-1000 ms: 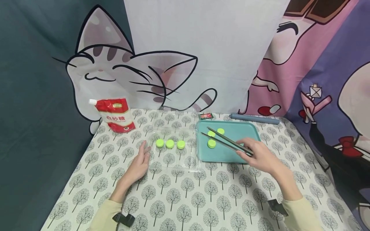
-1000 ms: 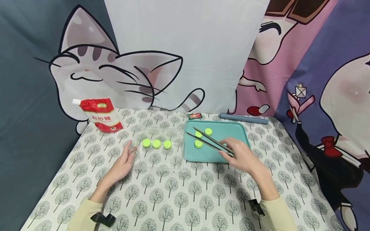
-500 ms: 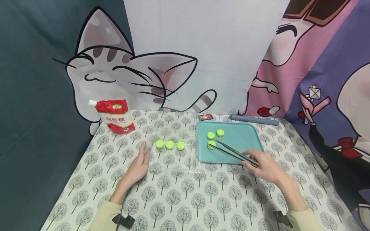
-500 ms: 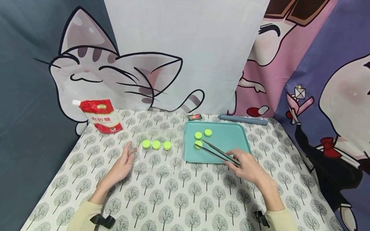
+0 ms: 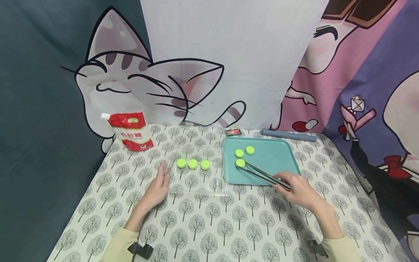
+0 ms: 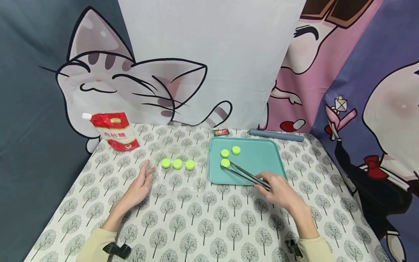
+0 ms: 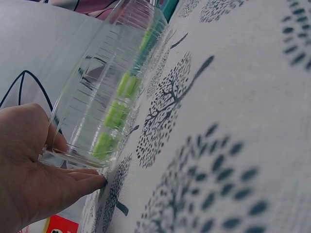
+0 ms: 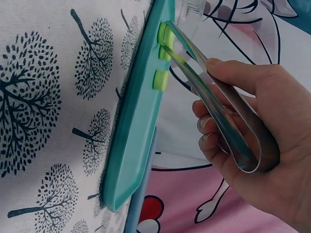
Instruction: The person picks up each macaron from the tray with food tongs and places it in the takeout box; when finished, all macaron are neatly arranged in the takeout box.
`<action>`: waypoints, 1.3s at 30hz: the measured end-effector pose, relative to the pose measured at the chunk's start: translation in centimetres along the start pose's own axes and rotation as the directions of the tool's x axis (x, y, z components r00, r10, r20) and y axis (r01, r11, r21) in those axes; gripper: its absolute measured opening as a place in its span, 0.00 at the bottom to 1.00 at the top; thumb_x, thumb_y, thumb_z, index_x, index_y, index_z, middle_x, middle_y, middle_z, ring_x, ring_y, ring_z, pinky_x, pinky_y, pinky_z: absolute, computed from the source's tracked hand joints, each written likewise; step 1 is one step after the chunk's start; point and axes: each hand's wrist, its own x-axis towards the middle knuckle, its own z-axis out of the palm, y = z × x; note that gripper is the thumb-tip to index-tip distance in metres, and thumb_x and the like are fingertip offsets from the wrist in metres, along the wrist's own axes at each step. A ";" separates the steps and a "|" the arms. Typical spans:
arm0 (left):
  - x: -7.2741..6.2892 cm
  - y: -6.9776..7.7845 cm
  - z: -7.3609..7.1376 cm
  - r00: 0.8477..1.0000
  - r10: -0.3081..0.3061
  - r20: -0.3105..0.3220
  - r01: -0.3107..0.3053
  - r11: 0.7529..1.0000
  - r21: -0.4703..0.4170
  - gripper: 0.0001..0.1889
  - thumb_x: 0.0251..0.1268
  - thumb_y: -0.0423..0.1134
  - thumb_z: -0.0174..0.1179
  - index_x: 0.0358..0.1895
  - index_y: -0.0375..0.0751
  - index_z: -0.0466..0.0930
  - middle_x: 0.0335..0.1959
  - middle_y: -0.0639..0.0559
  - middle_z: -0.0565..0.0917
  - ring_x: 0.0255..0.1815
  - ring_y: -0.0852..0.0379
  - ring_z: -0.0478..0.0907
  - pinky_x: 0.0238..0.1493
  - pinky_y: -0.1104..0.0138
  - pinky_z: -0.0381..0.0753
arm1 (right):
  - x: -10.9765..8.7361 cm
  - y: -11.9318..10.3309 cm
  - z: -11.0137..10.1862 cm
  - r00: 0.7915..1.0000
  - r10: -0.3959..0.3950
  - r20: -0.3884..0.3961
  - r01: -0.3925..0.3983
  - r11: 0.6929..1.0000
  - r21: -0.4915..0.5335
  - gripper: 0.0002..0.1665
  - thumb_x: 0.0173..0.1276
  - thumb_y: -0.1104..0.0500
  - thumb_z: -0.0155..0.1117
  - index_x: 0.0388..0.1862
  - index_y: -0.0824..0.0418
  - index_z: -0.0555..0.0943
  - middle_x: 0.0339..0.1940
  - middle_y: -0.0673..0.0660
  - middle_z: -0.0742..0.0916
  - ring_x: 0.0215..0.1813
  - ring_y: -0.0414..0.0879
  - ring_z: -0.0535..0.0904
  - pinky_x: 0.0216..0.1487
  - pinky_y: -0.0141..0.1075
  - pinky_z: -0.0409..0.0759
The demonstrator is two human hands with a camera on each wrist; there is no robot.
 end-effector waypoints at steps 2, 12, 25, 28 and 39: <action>0.1 0.0 0.0 1.000 0.005 0.000 -0.005 1.000 0.002 0.33 0.84 0.36 0.37 0.82 0.37 0.33 0.78 0.30 0.60 0.77 0.30 0.60 0.80 0.40 0.52 | -0.1 0.1 -0.1 1.000 -0.009 -0.016 0.009 1.000 -0.005 0.15 0.64 0.64 0.72 0.50 0.64 0.83 0.29 0.45 0.84 0.24 0.30 0.70 0.22 0.27 0.74; 0.1 0.0 0.0 1.000 0.006 0.005 -0.006 1.000 -0.008 0.33 0.84 0.37 0.37 0.82 0.38 0.32 0.79 0.31 0.59 0.77 0.30 0.60 0.80 0.40 0.52 | 0.1 -0.3 -1.4 0.995 -0.054 -0.084 0.052 0.998 -0.029 0.17 0.64 0.65 0.72 0.52 0.65 0.83 0.32 0.49 0.86 0.26 0.29 0.74 0.25 0.28 0.78; 0.1 -0.1 0.1 1.000 -0.005 0.006 0.005 1.000 -0.010 0.33 0.84 0.38 0.36 0.83 0.39 0.32 0.79 0.32 0.59 0.78 0.31 0.59 0.80 0.40 0.51 | 2.8 -3.3 -2.7 0.985 -0.160 -0.057 0.153 0.982 -0.109 0.18 0.66 0.61 0.72 0.54 0.63 0.83 0.45 0.55 0.90 0.40 0.45 0.86 0.42 0.45 0.89; 0.0 -0.1 0.1 1.000 -0.002 0.006 0.002 1.000 -0.010 0.33 0.84 0.37 0.37 0.83 0.39 0.32 0.79 0.32 0.59 0.77 0.30 0.59 0.80 0.40 0.51 | 3.5 -4.0 -2.8 0.985 -0.170 -0.026 0.166 0.980 -0.112 0.18 0.67 0.60 0.71 0.54 0.62 0.84 0.44 0.54 0.90 0.40 0.43 0.85 0.42 0.44 0.88; 0.1 -0.2 0.0 1.000 0.003 0.004 -0.003 1.000 -0.008 0.33 0.84 0.36 0.37 0.82 0.38 0.32 0.78 0.31 0.60 0.77 0.30 0.59 0.80 0.40 0.52 | 6.9 -6.4 -3.2 0.961 -0.253 0.115 0.266 0.955 -0.127 0.16 0.67 0.60 0.71 0.51 0.63 0.85 0.46 0.57 0.91 0.40 0.46 0.87 0.48 0.45 0.89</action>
